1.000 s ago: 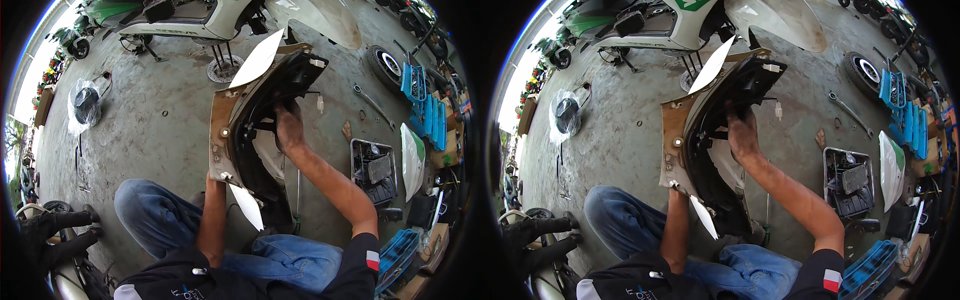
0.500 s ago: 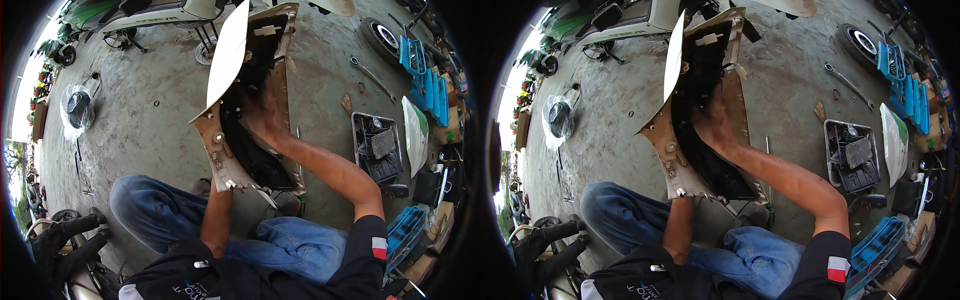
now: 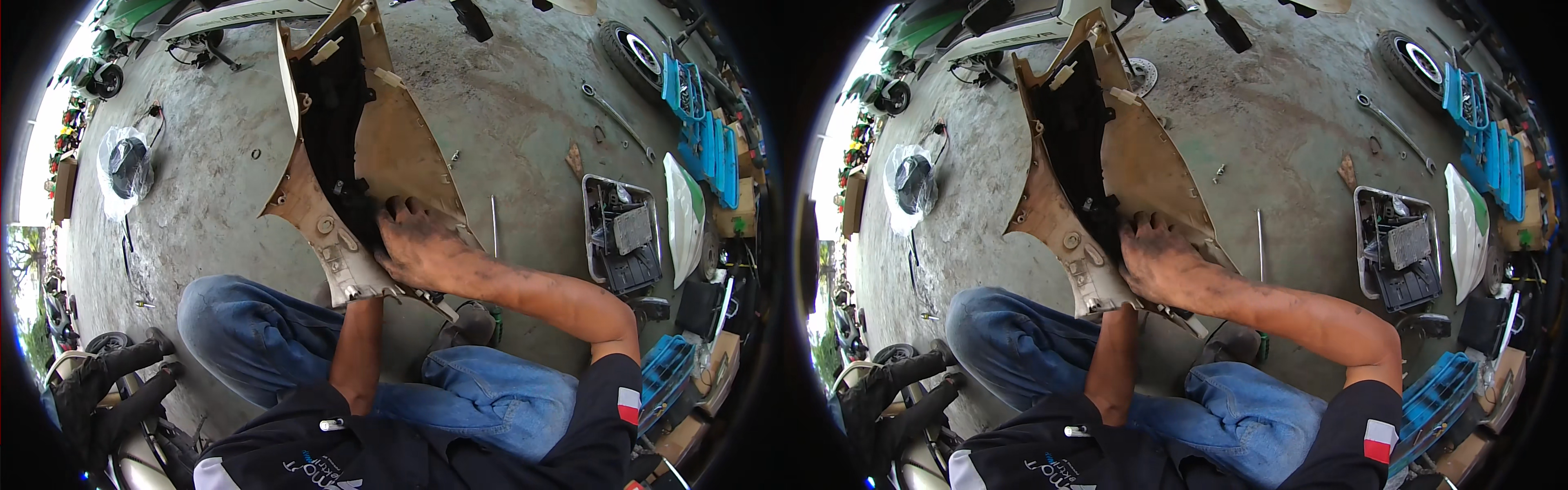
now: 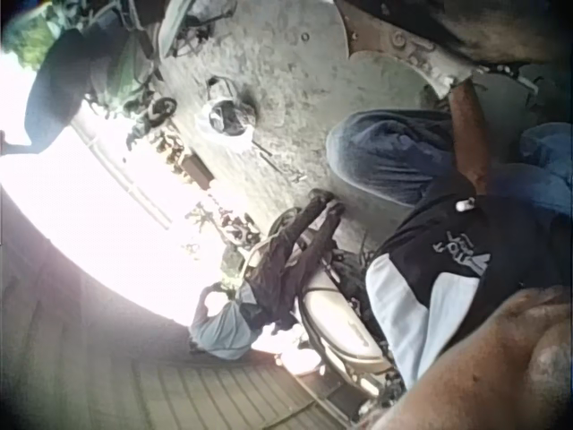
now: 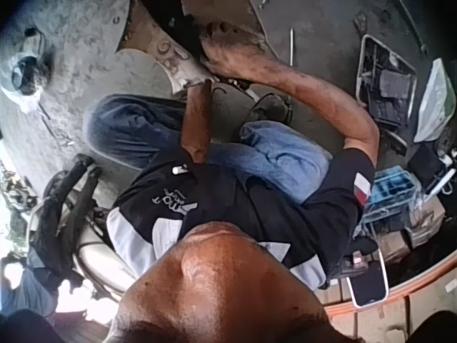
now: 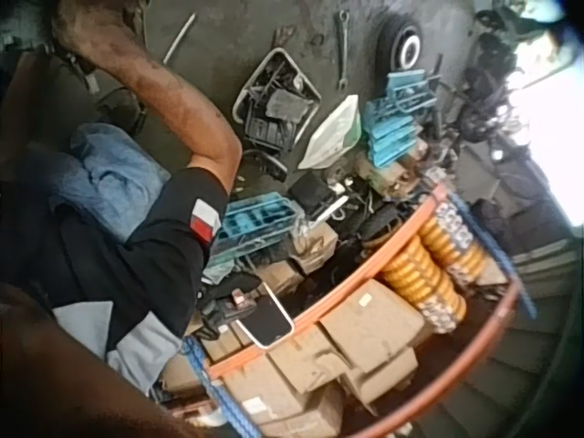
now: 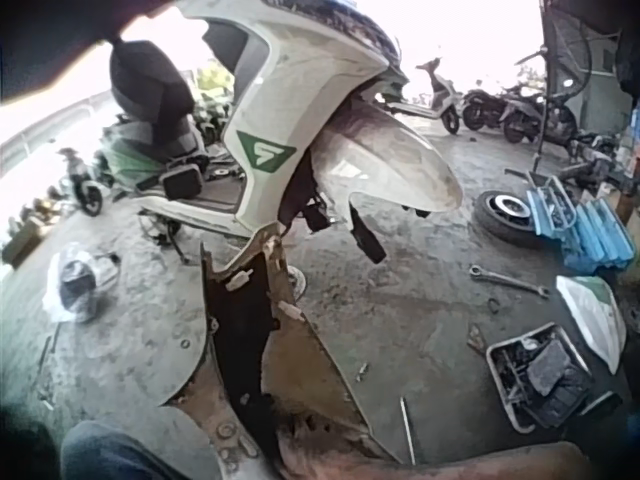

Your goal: The person assembles a scooter headlight unit by fitting a black plastic housing into a white fairing and securing it using a screwdriver. They handle the fairing, the light assembly, and small screws while working on a concrete floor.

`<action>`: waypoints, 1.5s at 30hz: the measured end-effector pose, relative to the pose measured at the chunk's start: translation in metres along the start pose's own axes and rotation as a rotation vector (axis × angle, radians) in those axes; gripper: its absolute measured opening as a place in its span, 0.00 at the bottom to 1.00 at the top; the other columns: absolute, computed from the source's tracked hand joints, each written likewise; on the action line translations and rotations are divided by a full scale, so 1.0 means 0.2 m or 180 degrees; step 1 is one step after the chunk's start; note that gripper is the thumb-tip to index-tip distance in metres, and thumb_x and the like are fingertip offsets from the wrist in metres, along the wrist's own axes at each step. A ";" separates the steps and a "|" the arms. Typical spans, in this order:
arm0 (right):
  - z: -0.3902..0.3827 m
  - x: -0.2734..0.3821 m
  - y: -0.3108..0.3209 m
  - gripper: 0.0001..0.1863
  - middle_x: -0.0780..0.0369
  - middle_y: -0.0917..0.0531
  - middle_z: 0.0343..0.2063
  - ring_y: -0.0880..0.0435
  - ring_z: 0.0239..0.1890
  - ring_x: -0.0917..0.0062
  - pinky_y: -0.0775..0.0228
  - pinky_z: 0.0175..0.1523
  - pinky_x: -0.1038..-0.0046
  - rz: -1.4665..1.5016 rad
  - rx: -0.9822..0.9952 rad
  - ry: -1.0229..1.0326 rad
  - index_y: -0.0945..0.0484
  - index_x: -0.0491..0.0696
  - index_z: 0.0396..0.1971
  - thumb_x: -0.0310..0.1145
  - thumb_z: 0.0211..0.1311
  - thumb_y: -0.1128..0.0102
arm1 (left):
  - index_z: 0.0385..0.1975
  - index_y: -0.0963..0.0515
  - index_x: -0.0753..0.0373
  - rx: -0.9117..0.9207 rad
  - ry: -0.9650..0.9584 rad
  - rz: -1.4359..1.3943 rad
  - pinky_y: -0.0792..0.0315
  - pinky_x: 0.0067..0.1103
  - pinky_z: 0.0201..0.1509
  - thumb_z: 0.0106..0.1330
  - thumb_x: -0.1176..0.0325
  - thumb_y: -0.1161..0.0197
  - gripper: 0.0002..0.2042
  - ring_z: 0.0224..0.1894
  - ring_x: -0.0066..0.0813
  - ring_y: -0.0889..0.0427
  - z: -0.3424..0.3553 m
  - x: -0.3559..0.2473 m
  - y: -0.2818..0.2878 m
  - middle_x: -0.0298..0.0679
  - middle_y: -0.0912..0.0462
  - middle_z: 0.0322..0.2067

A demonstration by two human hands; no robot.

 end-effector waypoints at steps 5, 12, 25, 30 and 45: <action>0.01 -0.08 -0.10 0.38 0.41 0.35 0.63 0.35 0.64 0.41 0.34 0.67 0.48 0.0777 -0.0588 0.0407 0.35 0.43 0.67 0.32 0.54 0.36 | 0.69 0.38 0.64 0.0356 0.0653 0.0078 0.34 0.34 0.67 0.78 0.50 0.57 0.28 0.62 0.40 0.28 -0.11 0.09 -0.25 0.46 0.29 0.63; -0.02 -0.03 0.03 0.36 0.50 0.32 0.66 0.29 0.63 0.50 0.31 0.66 0.55 0.1138 -0.0964 0.0764 0.35 0.45 0.68 0.29 0.57 0.37 | 0.65 0.33 0.66 0.0557 0.0907 0.0128 0.26 0.37 0.59 0.75 0.46 0.54 0.31 0.55 0.44 0.21 -0.11 0.02 -0.45 0.49 0.23 0.58; 0.05 -0.62 -0.13 0.18 0.60 0.20 0.51 0.21 0.54 0.70 0.29 0.59 0.64 0.5327 -0.0581 0.0974 0.25 0.48 0.54 0.43 0.75 0.53 | 0.64 0.28 0.68 0.0744 -0.0202 0.1489 0.23 0.26 0.52 0.78 0.48 0.56 0.29 0.50 0.31 0.18 0.10 -0.54 -1.25 0.47 0.18 0.54; 0.04 -0.51 -0.13 0.31 0.58 0.28 0.65 0.27 0.65 0.63 0.34 0.69 0.56 0.7269 0.0583 0.1505 0.36 0.50 0.69 0.55 0.76 0.57 | 0.64 0.27 0.69 0.0508 -0.0434 0.2528 0.32 0.28 0.64 0.80 0.52 0.56 0.27 0.57 0.35 0.21 0.03 -0.79 -1.43 0.47 0.18 0.56; -0.13 -0.67 0.01 0.28 0.56 0.26 0.62 0.25 0.62 0.62 0.33 0.67 0.58 0.5900 -0.1252 0.0775 0.33 0.47 0.65 0.49 0.72 0.48 | 0.65 0.29 0.70 0.0444 -0.1270 0.2173 0.34 0.27 0.65 0.83 0.50 0.68 0.30 0.55 0.34 0.22 -0.04 -0.85 -1.60 0.48 0.17 0.50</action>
Point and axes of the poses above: each hand's wrist, its own z-axis towards the middle knuckle, its own y-axis out of the back of the hand, x = y × z, the point moved 10 cm from there along z, towards the middle knuckle
